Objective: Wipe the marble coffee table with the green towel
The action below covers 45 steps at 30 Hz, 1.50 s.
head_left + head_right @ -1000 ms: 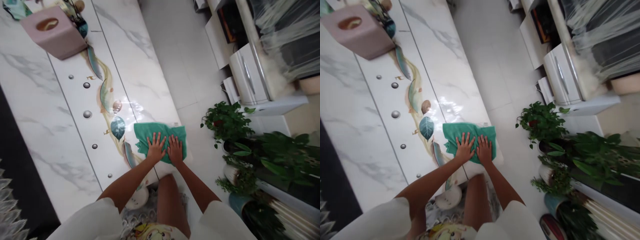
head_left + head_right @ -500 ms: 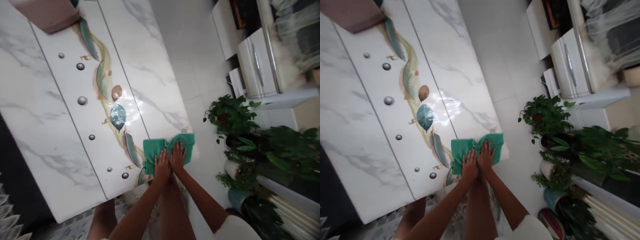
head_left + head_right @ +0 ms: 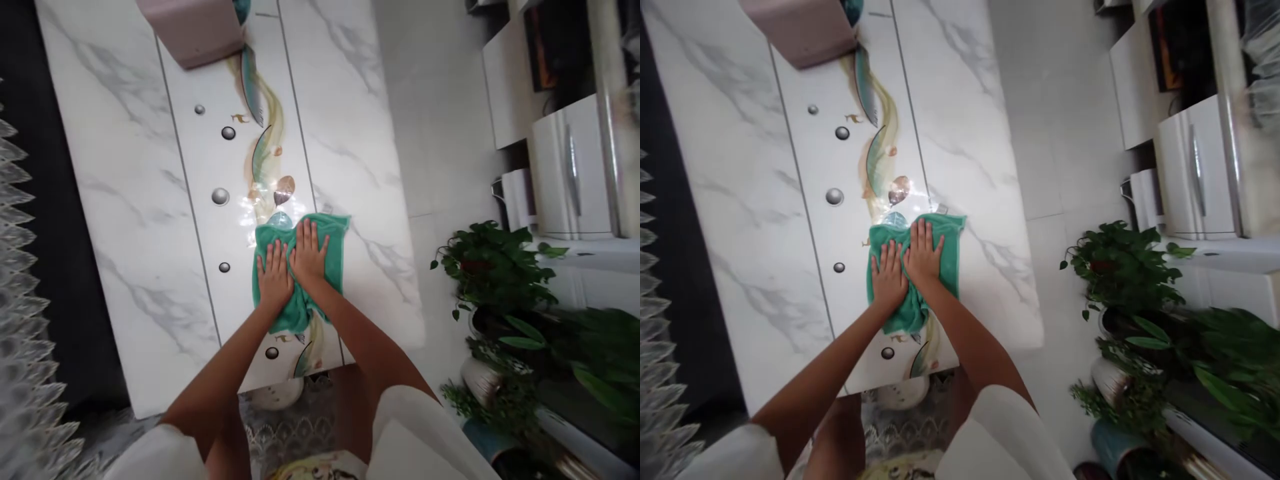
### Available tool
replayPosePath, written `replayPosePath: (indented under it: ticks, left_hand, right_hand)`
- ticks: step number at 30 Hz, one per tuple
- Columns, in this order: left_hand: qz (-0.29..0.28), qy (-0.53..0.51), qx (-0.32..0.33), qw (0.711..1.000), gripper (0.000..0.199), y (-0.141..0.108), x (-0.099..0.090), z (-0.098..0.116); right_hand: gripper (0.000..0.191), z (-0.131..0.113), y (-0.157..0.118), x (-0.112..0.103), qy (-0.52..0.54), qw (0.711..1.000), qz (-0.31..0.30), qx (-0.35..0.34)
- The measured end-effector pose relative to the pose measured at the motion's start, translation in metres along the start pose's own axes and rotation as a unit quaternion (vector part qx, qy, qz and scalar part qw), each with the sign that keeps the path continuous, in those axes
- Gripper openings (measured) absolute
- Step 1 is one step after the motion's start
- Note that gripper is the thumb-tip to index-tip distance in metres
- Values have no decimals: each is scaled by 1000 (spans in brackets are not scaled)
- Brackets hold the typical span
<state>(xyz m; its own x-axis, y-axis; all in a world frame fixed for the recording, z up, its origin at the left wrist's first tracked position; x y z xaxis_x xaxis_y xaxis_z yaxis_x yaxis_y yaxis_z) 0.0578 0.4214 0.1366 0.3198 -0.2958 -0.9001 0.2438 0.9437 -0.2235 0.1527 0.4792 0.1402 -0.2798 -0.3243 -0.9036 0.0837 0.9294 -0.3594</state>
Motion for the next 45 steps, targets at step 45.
replayPosePath:
  ticks: [45]
  left_hand:
    - [-24, -98, 56, 993, 71, 111, 39, 190]
  right_hand:
    - [65, 189, 67, -73, 72, 993, 54, 75]
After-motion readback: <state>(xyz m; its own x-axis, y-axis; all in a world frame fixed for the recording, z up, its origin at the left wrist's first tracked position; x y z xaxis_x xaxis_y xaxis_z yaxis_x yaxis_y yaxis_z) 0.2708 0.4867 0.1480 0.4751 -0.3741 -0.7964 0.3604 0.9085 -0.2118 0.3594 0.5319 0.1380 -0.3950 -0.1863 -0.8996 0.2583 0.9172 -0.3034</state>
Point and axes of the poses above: each hand's wrist, its own y-axis towards the middle knuckle, its own x-axis out of the palm, z = x × y, the point moved 7 cm from there along y, towards the middle knuckle, and after that the axes turned 13 degrees about x, right-handed, at the moved point
